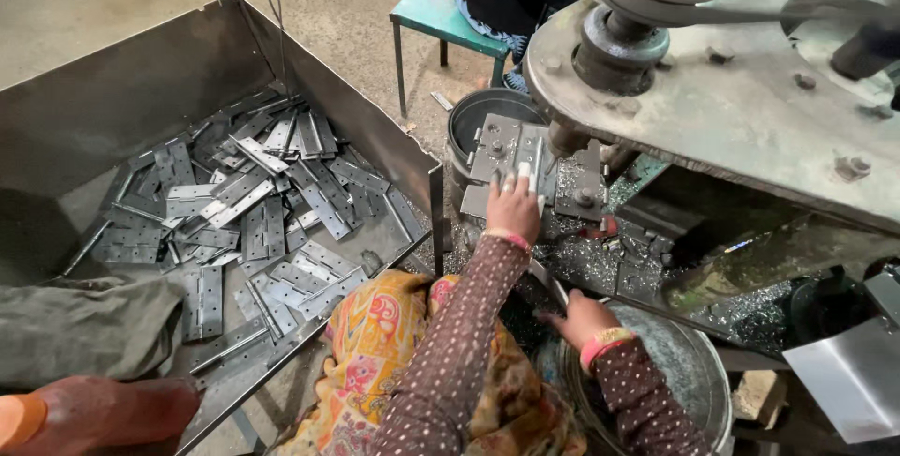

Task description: The person sits on the floor and repeatedly picks up metal brackets from a bin, places them into a press machine, and operates the lever to process them. The processed brackets are then returned to the bin.

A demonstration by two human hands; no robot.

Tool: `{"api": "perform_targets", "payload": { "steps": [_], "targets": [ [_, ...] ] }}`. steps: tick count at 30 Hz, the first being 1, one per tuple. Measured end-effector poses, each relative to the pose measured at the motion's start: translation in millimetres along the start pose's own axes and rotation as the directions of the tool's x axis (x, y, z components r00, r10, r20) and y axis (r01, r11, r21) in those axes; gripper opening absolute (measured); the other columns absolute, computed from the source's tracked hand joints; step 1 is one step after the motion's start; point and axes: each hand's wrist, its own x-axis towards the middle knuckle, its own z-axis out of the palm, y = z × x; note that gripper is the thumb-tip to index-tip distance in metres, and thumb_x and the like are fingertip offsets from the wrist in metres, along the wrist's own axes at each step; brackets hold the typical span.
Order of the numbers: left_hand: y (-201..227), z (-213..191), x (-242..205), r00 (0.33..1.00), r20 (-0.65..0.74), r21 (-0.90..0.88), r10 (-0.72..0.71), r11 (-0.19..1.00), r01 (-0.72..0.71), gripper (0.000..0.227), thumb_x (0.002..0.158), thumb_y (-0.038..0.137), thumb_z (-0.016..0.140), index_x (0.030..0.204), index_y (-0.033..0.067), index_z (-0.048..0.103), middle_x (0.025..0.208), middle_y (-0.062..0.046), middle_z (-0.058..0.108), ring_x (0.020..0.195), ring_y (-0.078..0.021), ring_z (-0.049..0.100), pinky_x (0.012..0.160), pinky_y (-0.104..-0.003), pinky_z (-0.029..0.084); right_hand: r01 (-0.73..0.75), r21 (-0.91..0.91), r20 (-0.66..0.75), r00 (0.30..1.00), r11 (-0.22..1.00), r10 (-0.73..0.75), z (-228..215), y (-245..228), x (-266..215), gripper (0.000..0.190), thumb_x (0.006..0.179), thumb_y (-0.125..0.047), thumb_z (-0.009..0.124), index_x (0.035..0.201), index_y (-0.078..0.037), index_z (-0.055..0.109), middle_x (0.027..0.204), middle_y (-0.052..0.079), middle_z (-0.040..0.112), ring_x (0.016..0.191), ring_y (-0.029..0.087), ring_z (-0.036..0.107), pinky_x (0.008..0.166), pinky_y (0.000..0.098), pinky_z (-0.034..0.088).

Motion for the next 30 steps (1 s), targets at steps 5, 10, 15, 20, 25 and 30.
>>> {"api": "perform_targets", "payload": {
  "steps": [5,10,15,20,25,30],
  "targets": [
    [-0.3,-11.1,-3.6,1.0,-0.01,0.005,0.029,1.0,-0.029,0.035,0.094,0.022,0.053,0.12,0.006,0.07,0.146,-0.016,0.055,0.136,-0.0306,0.051,0.118,-0.053,0.028,-0.063,0.207,-0.094,0.992,0.976,0.084,65.6,-0.6,-48.0,0.048,0.09,-0.051,0.068,0.107,-0.006,0.059,0.093,0.024,0.073,0.089,0.045,0.071,0.076,0.053,0.056],
    [-4.1,-29.2,-27.5,0.992,0.115,-0.01,0.058,0.998,-0.057,0.03,0.094,0.022,0.056,0.115,0.0117,0.075,0.148,-0.011,0.055,0.142,-0.03,0.048,0.123,-0.056,0.023,0.01,0.191,-0.09,0.996,0.982,0.007,71.7,15.1,-22.6,0.058,0.079,-0.053,0.076,0.106,-0.004,0.06,0.095,0.025,0.072,0.093,0.045,0.069,0.075,0.0521,0.055],
    [-12.7,-22.3,7.4,0.98,0.198,-0.006,0.023,1.0,-0.022,0.027,0.1,0.023,0.055,0.112,0.0104,0.075,0.15,-0.008,0.053,0.141,-0.0297,0.048,0.122,-0.062,0.019,-0.002,-0.007,-0.014,1.0,1.0,0.002,19.4,15.0,5.8,0.064,0.082,-0.062,0.075,0.102,-0.003,0.062,0.095,0.023,0.074,0.092,0.043,0.072,0.078,0.0507,0.055],
    [-20.2,-13.2,24.2,0.994,0.094,0.038,0.062,0.997,-0.065,0.022,0.096,0.022,0.058,0.102,0.0116,0.077,0.144,-0.01,0.057,0.137,-0.0294,0.051,0.12,-0.06,0.025,-0.026,0.175,-0.154,0.987,0.984,0.053,80.0,16.4,-30.6,0.058,0.086,-0.056,0.065,0.106,-0.002,0.059,0.084,0.025,0.072,0.082,0.046,0.071,0.07,0.0544,0.054],
    [-33.0,-21.2,15.1,0.944,0.328,-0.2,0.026,0.979,0.043,0.026,0.09,0.03,0.066,0.109,0.0135,0.074,0.124,-0.011,0.069,0.116,-0.0264,0.067,0.098,-0.044,0.053,-0.036,0.217,-0.175,0.982,0.976,0.075,117.4,39.0,-15.9,0.051,0.087,-0.059,0.061,0.098,-0.01,0.069,0.085,0.025,0.073,0.083,0.049,0.069,0.07,0.0578,0.052],
    [-93.1,-74.0,-46.7,0.888,-0.43,-0.093,0.165,0.97,-0.225,0.026,0.068,0.024,0.063,0.091,0.0166,0.073,0.092,-0.006,0.072,0.086,-0.0256,0.074,0.079,-0.056,0.054,-0.043,0.155,-0.122,0.991,0.987,0.062,85.5,56.1,-10.1,0.061,0.081,-0.062,0.073,0.09,-0.003,0.062,0.081,0.029,0.07,0.079,0.052,0.067,0.067,0.0581,0.052]
  ]
}}
